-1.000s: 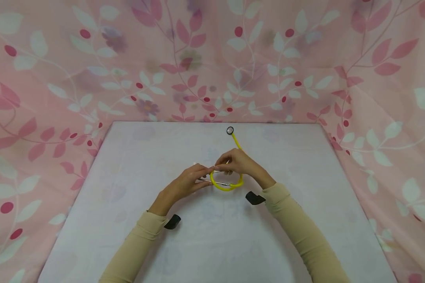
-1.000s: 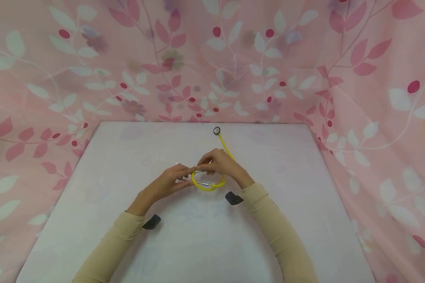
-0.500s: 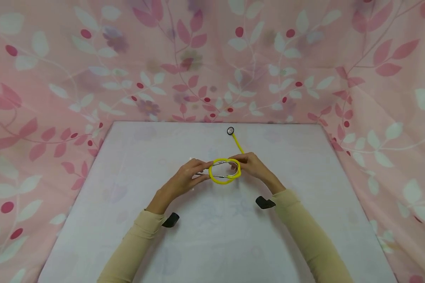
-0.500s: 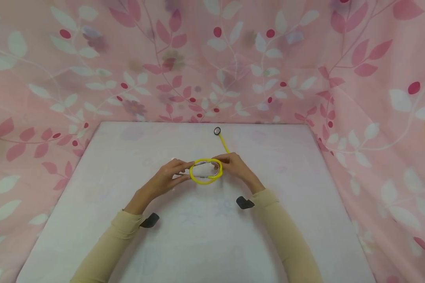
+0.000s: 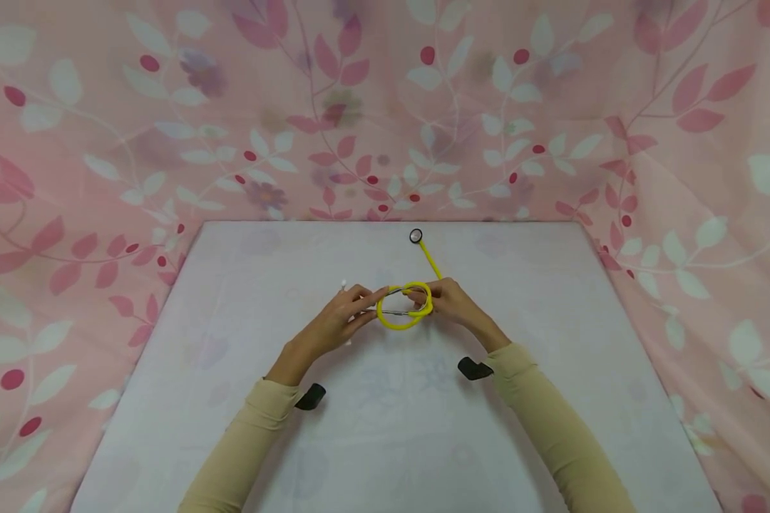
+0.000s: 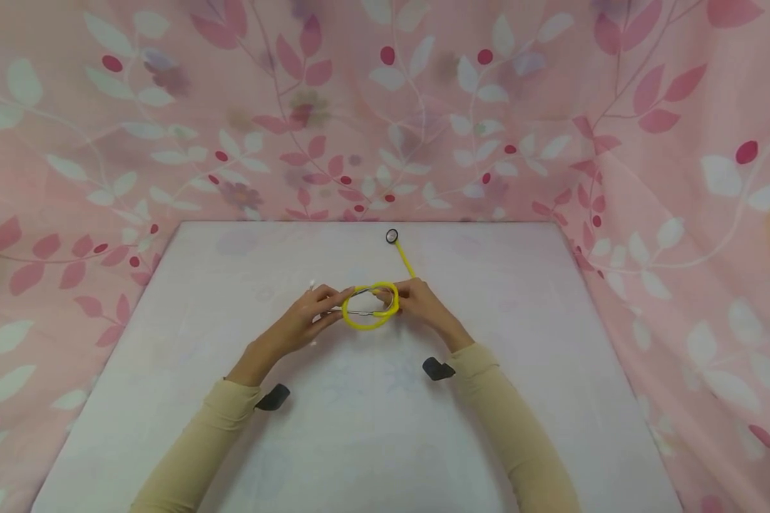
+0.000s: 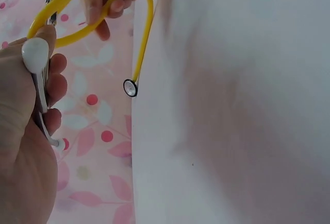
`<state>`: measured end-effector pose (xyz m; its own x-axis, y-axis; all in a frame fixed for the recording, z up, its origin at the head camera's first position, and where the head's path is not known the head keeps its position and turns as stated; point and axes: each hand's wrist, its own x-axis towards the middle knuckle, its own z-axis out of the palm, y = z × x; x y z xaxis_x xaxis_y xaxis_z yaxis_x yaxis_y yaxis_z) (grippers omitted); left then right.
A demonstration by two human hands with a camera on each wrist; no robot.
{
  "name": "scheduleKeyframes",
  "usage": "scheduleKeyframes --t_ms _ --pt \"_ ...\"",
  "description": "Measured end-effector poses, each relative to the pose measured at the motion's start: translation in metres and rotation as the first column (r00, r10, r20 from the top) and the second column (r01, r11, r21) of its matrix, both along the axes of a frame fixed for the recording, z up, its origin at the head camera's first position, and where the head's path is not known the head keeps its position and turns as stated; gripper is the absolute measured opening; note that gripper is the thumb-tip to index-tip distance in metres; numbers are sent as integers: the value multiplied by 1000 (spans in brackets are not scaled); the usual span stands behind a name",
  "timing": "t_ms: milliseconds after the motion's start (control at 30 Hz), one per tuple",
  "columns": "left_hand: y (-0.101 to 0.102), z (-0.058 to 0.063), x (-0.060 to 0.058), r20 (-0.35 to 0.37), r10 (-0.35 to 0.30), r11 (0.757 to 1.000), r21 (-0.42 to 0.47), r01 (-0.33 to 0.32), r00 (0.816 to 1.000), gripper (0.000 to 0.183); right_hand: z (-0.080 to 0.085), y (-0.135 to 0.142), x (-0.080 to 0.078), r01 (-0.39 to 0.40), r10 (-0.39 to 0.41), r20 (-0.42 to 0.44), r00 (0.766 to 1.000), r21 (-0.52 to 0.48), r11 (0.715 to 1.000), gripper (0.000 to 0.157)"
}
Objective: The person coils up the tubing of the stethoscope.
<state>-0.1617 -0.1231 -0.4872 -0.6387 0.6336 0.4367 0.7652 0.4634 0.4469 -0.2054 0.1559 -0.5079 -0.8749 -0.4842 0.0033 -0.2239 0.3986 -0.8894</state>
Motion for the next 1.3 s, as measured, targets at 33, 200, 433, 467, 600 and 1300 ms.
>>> scheduleKeyframes --t_ms 33,200,433,467,600,1300 --pt "0 0 0 4 -16 1000 13 16 1000 60 -1 -1 0 -3 4 -13 1000 19 1000 29" --pt "-1 0 -4 36 -65 996 60 63 997 54 -8 -7 2 -13 21 -66 998 115 993 29" --pt "-12 -10 -10 79 5 999 38 -9 997 49 -12 -3 12 -29 44 -88 995 167 986 22" --pt "-13 -12 -11 81 14 999 30 -16 997 49 -13 -3 15 -31 56 -120 991 205 978 19" --pt "-18 -19 -15 90 62 998 8 -63 994 51 -15 -3 28 -34 154 -292 944 378 925 10" --pt "-19 -32 -28 231 132 991 -30 -129 964 44 19 -48 105 109 526 -652 546 678 727 24"
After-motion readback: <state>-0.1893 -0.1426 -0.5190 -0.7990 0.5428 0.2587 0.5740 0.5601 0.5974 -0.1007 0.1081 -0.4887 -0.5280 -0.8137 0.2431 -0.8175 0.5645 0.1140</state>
